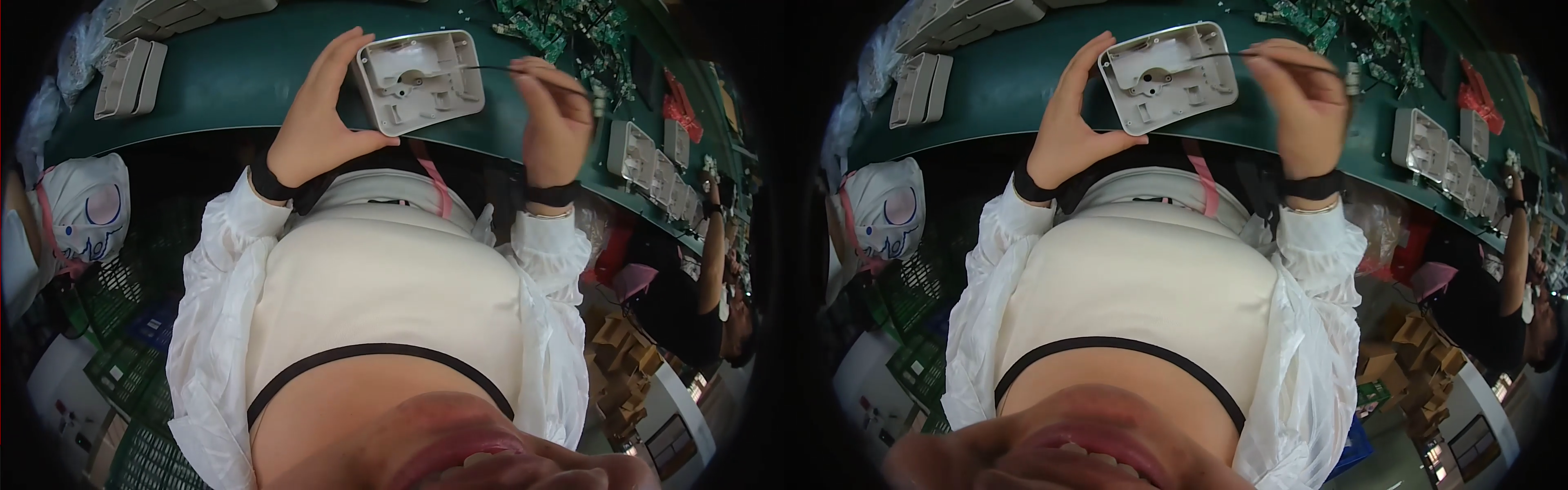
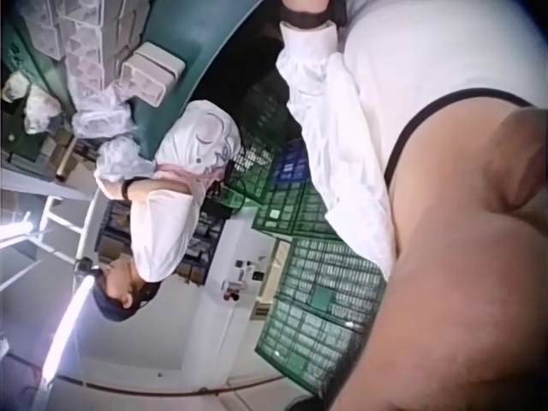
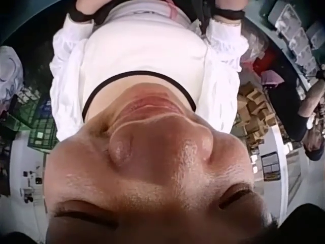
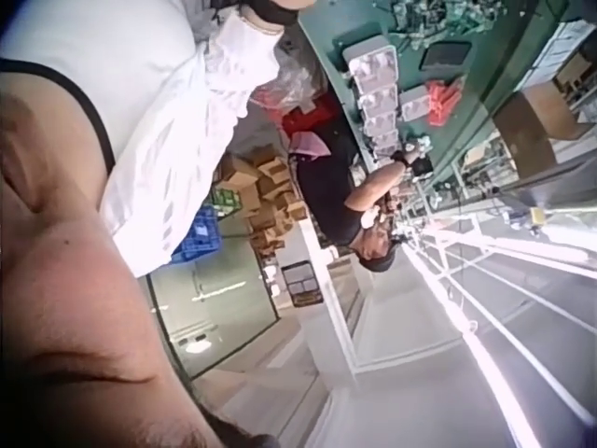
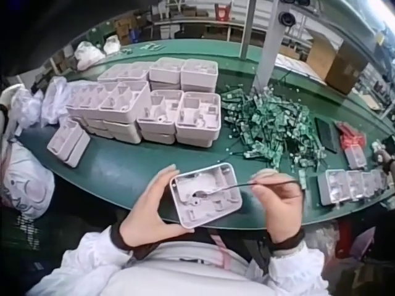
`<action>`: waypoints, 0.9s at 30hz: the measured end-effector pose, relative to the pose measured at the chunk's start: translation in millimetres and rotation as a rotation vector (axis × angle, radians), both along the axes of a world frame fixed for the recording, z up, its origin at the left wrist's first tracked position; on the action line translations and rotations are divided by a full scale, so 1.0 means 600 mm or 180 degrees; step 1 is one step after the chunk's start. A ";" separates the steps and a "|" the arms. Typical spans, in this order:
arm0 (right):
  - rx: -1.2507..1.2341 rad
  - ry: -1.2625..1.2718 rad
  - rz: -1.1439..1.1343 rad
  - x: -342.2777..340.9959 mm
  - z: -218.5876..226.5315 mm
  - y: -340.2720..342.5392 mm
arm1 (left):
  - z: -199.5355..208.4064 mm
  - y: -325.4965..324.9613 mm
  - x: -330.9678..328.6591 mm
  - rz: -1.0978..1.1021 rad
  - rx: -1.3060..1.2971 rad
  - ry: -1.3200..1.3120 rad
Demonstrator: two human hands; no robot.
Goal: The person assembles electronic devices by inserting a circuit board and wire into a plastic housing before setting it aside. They then reach for a large panel of circuit boards to detach individual boards and prepare wires for the next assembly.
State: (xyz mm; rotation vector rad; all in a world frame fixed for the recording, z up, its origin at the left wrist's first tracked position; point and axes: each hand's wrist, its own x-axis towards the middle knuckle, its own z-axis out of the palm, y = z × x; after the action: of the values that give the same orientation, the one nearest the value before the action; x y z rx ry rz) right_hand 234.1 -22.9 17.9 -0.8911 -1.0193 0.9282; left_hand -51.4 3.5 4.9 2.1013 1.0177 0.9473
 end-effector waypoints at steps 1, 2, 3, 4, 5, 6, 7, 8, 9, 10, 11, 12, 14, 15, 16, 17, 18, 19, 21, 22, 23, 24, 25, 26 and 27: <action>0.0270 -0.0793 0.0074 -0.013 -0.008 -0.006 | 0.000 -0.003 -0.001 -0.0029 -0.0024 0.0028; 0.0545 -0.1589 0.0161 -0.022 -0.014 -0.008 | 0.001 -0.004 0.000 -0.0077 -0.0123 -0.0031; 0.0531 -0.1567 0.0148 -0.032 -0.015 -0.011 | 0.001 -0.005 0.001 -0.0120 -0.0221 -0.0091; 0.0571 -0.1814 0.0153 -0.041 -0.013 -0.014 | 0.001 -0.007 0.002 -0.0159 -0.0317 -0.0155; 0.0613 -0.2064 0.0167 -0.048 -0.011 -0.016 | 0.002 -0.009 0.002 -0.0161 -0.0327 -0.0136; 0.0656 -0.2316 0.0183 -0.052 -0.012 -0.018 | 0.003 -0.011 0.003 -0.0149 -0.0277 -0.0132; 0.0647 -0.2304 0.0187 -0.053 -0.014 -0.018 | 0.004 -0.013 0.003 -0.0136 -0.0228 -0.0131; 0.0775 -0.2523 0.0104 -0.051 -0.016 -0.018 | 0.006 -0.014 0.005 -0.0130 -0.0173 -0.0127; 0.0901 -0.2745 0.0020 -0.049 -0.018 -0.017 | 0.011 -0.015 0.007 -0.0136 -0.0179 -0.0117; 0.1026 -0.2969 -0.0065 -0.048 -0.019 -0.018 | 0.016 -0.016 0.010 -0.0154 -0.0098 -0.0081; 0.1019 -0.2963 -0.0056 -0.049 -0.016 -0.017 | 0.019 -0.016 0.012 -0.0160 -0.0022 -0.0048; 0.1086 -0.3081 -0.0004 -0.052 -0.007 -0.017 | 0.019 -0.016 0.012 -0.0170 0.0054 -0.0016; 0.1201 -0.3328 0.0080 -0.054 0.008 -0.020 | 0.016 -0.016 0.011 -0.0158 -0.0036 -0.0099; 0.1172 -0.3336 0.0066 -0.054 0.009 -0.020 | 0.014 -0.017 0.011 -0.0144 -0.0115 -0.0184; 0.1154 -0.3244 0.0209 -0.054 0.008 -0.018 | 0.013 -0.017 0.012 -0.0131 -0.0194 -0.0266; 0.1137 -0.3152 0.0349 -0.057 0.006 -0.016 | 0.012 -0.017 0.011 -0.0160 -0.0211 -0.0270; 0.1122 -0.3056 0.0488 -0.059 0.004 -0.016 | 0.013 -0.017 0.011 -0.0176 -0.0270 -0.0249; 0.1098 -0.3059 0.0473 -0.061 0.003 -0.018 | 0.014 -0.017 0.011 -0.0188 -0.0328 -0.0225; 0.1111 -0.2934 0.0406 -0.067 -0.001 -0.016 | 0.014 -0.017 0.011 -0.0190 -0.0382 -0.0188; 0.1121 -0.2869 0.0377 -0.069 -0.003 -0.015 | 0.014 -0.017 0.012 -0.0229 -0.0424 -0.0259; 0.1117 -0.2863 0.0379 -0.069 -0.005 -0.017 | 0.014 -0.019 0.014 -0.0267 -0.0468 -0.0333; 0.1082 -0.2840 0.0339 -0.069 -0.008 -0.019 | 0.014 -0.020 0.015 -0.0302 -0.0511 -0.0406; 0.1047 -0.2817 0.0299 -0.070 -0.011 -0.022 | 0.012 -0.021 0.016 -0.0299 -0.0516 -0.0401; 0.1024 -0.2794 0.0271 -0.071 -0.014 -0.023 | 0.009 -0.020 0.018 -0.0361 -0.0557 -0.0496; 0.1033 -0.2788 0.0284 -0.073 -0.016 -0.024 | 0.006 -0.019 0.019 -0.0422 -0.0597 -0.0591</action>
State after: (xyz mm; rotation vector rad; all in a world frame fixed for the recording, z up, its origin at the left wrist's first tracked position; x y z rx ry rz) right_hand 190.6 -37.5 8.4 -0.9910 -1.9065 0.3929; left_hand -40.2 -8.0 8.7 1.8637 0.8287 0.9238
